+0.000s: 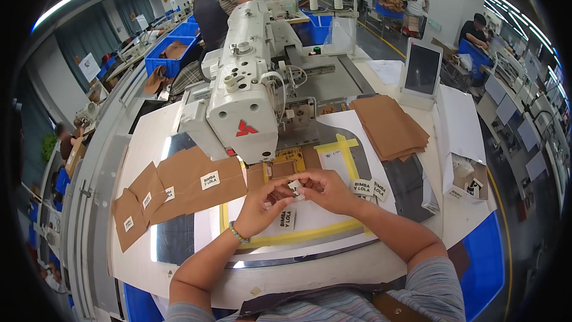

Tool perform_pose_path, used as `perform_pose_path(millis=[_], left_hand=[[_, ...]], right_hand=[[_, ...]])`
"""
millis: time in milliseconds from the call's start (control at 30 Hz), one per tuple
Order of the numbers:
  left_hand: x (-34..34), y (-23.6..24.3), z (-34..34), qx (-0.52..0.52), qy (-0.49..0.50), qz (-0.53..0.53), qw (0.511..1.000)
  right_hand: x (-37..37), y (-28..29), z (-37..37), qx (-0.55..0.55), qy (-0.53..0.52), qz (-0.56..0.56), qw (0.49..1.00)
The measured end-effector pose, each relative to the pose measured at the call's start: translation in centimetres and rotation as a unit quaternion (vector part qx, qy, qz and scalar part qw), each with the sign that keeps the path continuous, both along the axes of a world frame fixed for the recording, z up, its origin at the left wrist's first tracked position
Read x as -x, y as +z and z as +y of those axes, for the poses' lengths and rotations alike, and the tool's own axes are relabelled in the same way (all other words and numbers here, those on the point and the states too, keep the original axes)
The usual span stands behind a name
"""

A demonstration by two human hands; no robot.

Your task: Placing brand labels onto leather pieces and sewing them using an industrial sewing machine.

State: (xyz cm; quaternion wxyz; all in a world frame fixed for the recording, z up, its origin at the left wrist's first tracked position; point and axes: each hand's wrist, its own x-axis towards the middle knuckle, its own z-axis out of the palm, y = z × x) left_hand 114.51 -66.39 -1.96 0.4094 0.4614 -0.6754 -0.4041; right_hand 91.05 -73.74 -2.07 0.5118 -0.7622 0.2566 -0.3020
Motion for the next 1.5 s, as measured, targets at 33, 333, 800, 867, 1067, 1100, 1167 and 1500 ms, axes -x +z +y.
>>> perform_pose_path(millis=[33,333,800,867,1067,1100,1167,1500], left_hand=[[-0.1,0.0,-0.1,-0.002,0.001,0.001,1.0],[-0.2,-0.8,-0.5,0.003,0.034,0.012,0.999],[-0.1,-1.1,0.0,0.009,0.08,0.026,0.996],[0.0,-0.9,0.1,0.016,0.078,0.041,0.996],[0.1,-0.9,0.2,0.008,0.079,0.049,0.996],[0.1,-0.9,0.2,0.003,0.08,0.047,0.996],[-0.1,-1.2,0.1,-0.013,0.064,0.046,0.997],[-0.4,-1.6,0.0,0.015,0.093,0.048,0.994]], right_hand=[[-0.1,-0.1,0.0,-0.051,0.003,-0.031,0.998],[0.2,-0.4,-0.8,-0.185,0.023,-0.094,0.978],[0.1,-0.9,-0.9,-0.197,0.031,-0.083,0.976],[0.1,-0.9,-0.8,-0.189,0.033,-0.098,0.976],[-0.1,-0.8,-0.8,-0.194,0.024,-0.095,0.976],[-0.1,-0.8,-0.9,-0.199,0.004,-0.089,0.976],[-0.2,-0.9,-0.8,-0.152,0.002,-0.062,0.987],[-0.3,-0.7,-0.8,-0.163,0.011,-0.083,0.983]])
